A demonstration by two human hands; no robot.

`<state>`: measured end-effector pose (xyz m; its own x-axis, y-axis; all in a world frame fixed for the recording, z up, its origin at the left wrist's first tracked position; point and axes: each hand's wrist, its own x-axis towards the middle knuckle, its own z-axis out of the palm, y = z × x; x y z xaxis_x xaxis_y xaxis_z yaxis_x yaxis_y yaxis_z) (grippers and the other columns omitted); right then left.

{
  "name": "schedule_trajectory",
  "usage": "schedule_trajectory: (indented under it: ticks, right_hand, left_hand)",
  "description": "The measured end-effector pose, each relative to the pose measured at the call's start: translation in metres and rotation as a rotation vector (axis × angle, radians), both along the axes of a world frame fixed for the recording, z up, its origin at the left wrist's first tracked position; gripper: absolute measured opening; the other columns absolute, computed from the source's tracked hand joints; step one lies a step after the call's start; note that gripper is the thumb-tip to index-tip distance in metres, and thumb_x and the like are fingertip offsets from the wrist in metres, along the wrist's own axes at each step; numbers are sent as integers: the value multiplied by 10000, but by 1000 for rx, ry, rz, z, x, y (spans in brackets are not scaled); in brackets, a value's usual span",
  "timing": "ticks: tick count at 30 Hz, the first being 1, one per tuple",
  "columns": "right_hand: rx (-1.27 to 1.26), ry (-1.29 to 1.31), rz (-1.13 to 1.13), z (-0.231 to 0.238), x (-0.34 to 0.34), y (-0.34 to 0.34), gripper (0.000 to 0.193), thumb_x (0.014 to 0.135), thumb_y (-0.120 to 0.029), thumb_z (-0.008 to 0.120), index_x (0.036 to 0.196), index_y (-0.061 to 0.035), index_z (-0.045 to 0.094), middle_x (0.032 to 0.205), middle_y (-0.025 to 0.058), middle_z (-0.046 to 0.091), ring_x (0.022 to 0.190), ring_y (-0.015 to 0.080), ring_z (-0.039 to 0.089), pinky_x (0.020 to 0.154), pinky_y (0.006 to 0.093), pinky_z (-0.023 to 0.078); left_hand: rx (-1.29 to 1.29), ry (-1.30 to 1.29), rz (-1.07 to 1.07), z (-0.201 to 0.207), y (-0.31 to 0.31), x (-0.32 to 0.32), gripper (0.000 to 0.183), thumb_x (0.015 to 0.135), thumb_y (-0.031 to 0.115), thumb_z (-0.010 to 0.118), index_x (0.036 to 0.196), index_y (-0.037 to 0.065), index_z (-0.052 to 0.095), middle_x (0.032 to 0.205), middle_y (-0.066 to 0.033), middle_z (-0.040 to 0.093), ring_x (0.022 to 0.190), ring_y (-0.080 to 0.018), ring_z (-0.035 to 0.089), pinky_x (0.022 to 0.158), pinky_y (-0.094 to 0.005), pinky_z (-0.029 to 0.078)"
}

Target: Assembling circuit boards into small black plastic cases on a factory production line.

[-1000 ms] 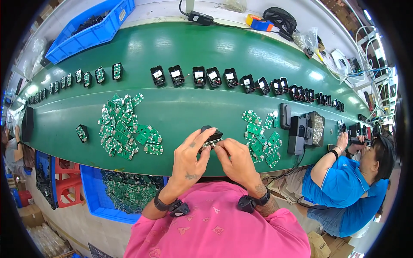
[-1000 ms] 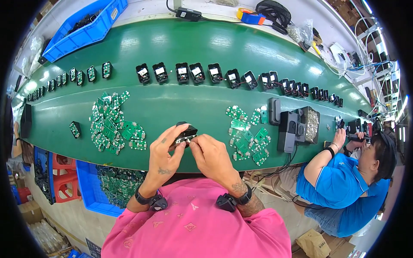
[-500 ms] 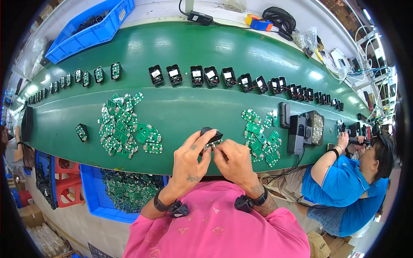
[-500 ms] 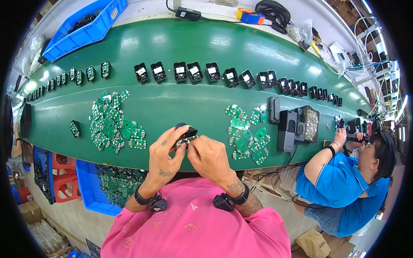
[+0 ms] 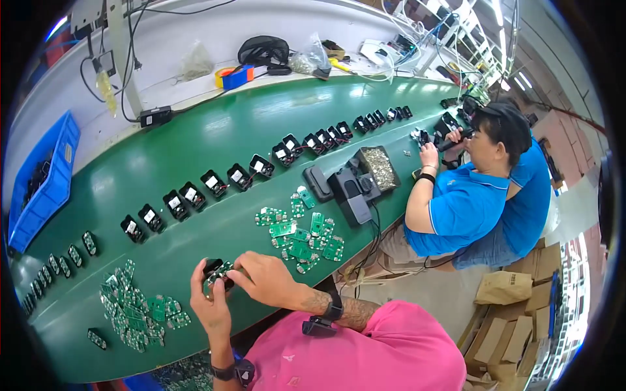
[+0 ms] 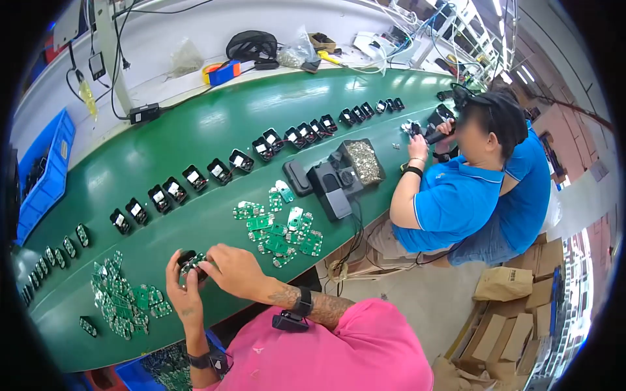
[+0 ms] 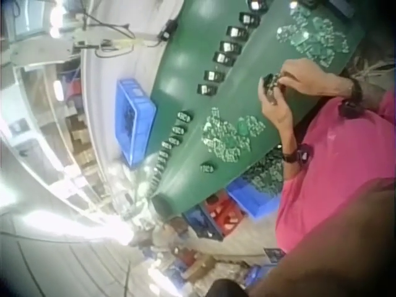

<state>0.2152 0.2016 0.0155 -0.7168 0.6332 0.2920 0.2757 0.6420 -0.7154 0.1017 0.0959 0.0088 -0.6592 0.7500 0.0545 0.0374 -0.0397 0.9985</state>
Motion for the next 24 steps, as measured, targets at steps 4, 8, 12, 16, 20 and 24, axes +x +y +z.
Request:
schedule_trajectory:
  ticks: [4, 8, 12, 16, 20, 24]
  right_hand:
    - [-206, -88, 2, 2, 5, 13, 229, 949, -211, 638, 916, 15, 622, 878, 151, 664, 741, 272, 676, 600, 372, 516]
    - [-458, -22, 76, 7, 7, 14, 194, 928, -169, 681, 952, 21, 650, 846, 117, 657, 717, 164, 674, 578, 309, 504]
    - [-429, 328, 134, -3, -2, 3, 157, 922, -137, 679, 904, 18, 663, 692, 69, 605, 618, 134, 589, 535, 292, 454]
    - [-582, 222, 95, -7, 5, 13, 180, 939, -153, 658, 911, 24, 660, 693, 68, 598, 595, 121, 547, 538, 292, 431]
    - [-613, 123, 119, -1, 4, 29, 238, 963, -190, 621, 874, 28, 658, 652, 61, 579, 575, 108, 484, 532, 311, 403]
    - [-561, 13, 172, 13, 1, 24, 277, 967, -211, 611, 834, 30, 645, 635, 109, 580, 564, 167, 527, 534, 347, 413]
  left_hand:
    - [-74, -328, -132, 1, 4, -4, 514, 923, -7, 588, 1416, 19, 444, 1234, -145, 599, 1046, -180, 642, 714, -258, 608]
    - [63, -261, -221, -7, 4, -8, 579, 871, -63, 625, 1415, 17, 443, 1248, -131, 583, 1035, -175, 642, 767, -269, 609]
    - [61, -274, -168, -19, 8, -8, 647, 823, -117, 635, 1426, 7, 436, 1270, -122, 558, 1051, -174, 635, 813, -278, 603]
    - [4, -229, -225, -10, 8, -4, 629, 832, -108, 640, 1425, 9, 468, 1239, -105, 559, 1001, -169, 645, 816, -257, 590]
    - [-71, -51, -108, -20, 4, -5, 517, 828, -99, 624, 1331, 15, 587, 1246, -110, 601, 987, -167, 660, 786, -240, 571]
    - [-51, 202, -26, -22, 14, -3, 476, 835, -104, 583, 1294, 13, 623, 1221, -125, 634, 993, -173, 664, 761, -242, 554]
